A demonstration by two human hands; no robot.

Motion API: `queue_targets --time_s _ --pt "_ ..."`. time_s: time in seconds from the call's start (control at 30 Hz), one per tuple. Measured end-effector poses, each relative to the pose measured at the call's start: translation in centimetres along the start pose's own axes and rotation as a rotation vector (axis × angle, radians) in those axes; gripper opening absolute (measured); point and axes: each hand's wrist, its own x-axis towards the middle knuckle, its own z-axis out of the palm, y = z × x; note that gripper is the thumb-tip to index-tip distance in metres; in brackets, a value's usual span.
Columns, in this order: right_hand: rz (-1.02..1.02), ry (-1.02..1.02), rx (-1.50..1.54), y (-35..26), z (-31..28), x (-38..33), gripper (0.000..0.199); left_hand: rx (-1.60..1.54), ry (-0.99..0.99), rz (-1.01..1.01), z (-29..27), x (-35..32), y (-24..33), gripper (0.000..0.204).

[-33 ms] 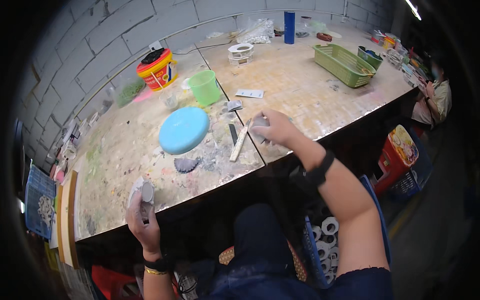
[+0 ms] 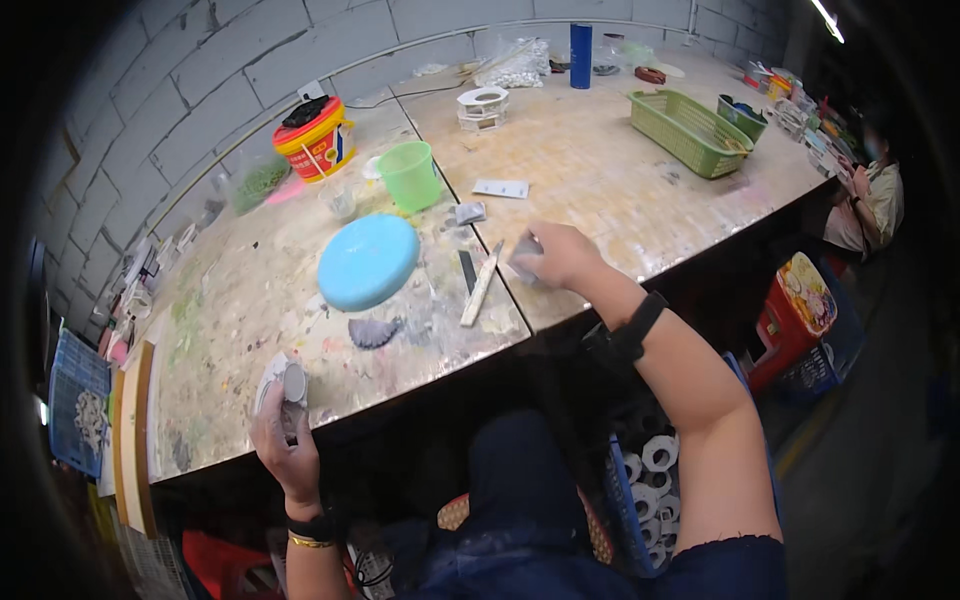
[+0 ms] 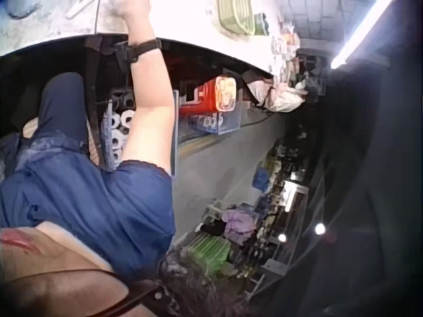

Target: The person is using a brush to clean or apply material to a white plastic/composite mold part.

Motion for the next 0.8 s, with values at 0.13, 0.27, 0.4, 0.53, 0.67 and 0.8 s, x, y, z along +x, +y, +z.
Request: queue_targets --time_s 0.13,0.27,0.4,0.53,0.67,0.8 --pt "-0.589 0.116 -0.379 2.2 2.0 2.7 0.024 0.138 -0.06 0.025 1.3 0.9 -1.9 0.05" --pt "-0.913 -0.099 -0.515 0.0 5.2 2.3 0.007 0.122 -0.118 0.04 2.5 1.2 -3.0 0.05" --pt "-0.953 -0.215 -0.511 -0.5 5.0 3.2 0.003 0.181 -0.162 0.027 3.0 1.8 -2.6 0.051" --pt "-0.822 -0.081 -0.409 -1.1 3.5 3.4 0.008 0.214 -0.206 0.037 2.9 1.7 -2.8 0.047" --pt "-0.846 0.012 -0.012 -5.3 4.8 4.7 0.018 0.198 -0.199 0.037 2.8 1.1 -3.2 0.044" --pt "-1.018 0.041 -0.06 -7.1 9.3 6.8 0.02 0.139 -0.211 0.045 2.8 1.0 -3.2 0.043"
